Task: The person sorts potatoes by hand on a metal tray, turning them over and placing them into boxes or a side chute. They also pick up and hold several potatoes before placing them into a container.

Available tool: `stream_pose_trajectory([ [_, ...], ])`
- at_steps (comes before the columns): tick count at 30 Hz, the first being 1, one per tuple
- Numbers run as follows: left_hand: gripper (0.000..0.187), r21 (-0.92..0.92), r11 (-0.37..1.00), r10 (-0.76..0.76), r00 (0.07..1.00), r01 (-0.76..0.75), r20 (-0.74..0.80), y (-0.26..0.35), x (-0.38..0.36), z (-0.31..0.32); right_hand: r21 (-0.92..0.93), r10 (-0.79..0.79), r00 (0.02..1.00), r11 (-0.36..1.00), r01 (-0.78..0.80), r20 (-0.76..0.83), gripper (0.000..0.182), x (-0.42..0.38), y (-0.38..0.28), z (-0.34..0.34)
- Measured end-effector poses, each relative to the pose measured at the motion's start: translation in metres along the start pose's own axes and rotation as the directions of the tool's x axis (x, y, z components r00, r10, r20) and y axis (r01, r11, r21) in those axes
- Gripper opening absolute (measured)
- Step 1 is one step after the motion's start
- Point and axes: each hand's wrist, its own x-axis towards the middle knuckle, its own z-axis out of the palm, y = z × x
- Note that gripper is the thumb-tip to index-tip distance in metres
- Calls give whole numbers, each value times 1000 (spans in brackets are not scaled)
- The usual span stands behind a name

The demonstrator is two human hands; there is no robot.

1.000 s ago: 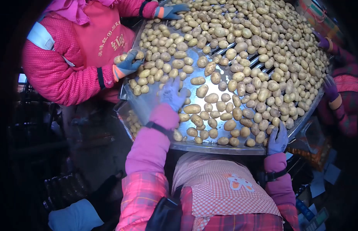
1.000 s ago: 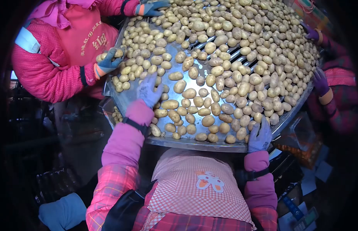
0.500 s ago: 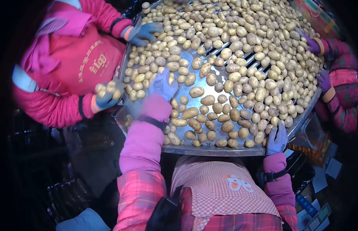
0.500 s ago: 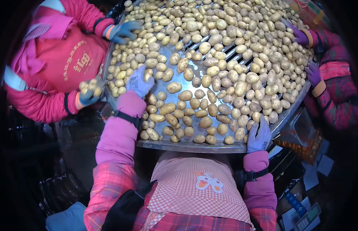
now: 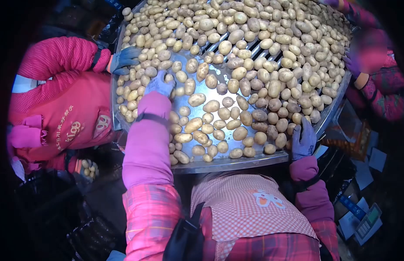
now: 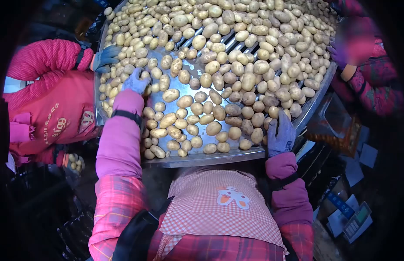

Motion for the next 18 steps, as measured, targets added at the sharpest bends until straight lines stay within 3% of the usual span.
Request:
stream_pose_trajectory([
  [2,60,-387,917,87,995,-99,-50,-16,-26,2,11,16,1000,1000,-16,10,38,2,-1,-1],
  [3,57,-458,874,97,981,-165,-168,-16,-46,6,21,14,1000,1000,-14,9,38,2,-1,-1],
  [4,55,-533,824,137,980,-195,-147,-7,-68,0,32,12,1000,999,-13,10,38,2,-1,-2],
  [5,51,-540,836,135,991,-99,27,18,-98,-24,43,8,1000,999,-8,9,38,1,1,-1],
  [6,56,-585,786,250,968,-200,5,12,-110,-6,44,-6,1000,999,6,-4,38,1,4,0],
  [9,64,-377,831,445,896,-409,9,25,-123,23,47,-17,1000,999,18,-12,37,0,4,0],
  [13,70,-338,852,465,874,-400,138,44,-95,31,69,-37,999,997,39,-37,36,-1,7,1],
  [15,76,-102,901,433,868,-421,243,61,-96,30,77,-5,1000,997,6,-10,39,-5,11,4],
  [16,80,-114,950,311,874,-289,375,75,-90,25,82,-32,999,996,35,-33,39,-6,13,7],
  [18,77,-125,964,262,911,-233,319,87,-94,23,82,-49,998,995,53,-48,36,-4,13,4],
])
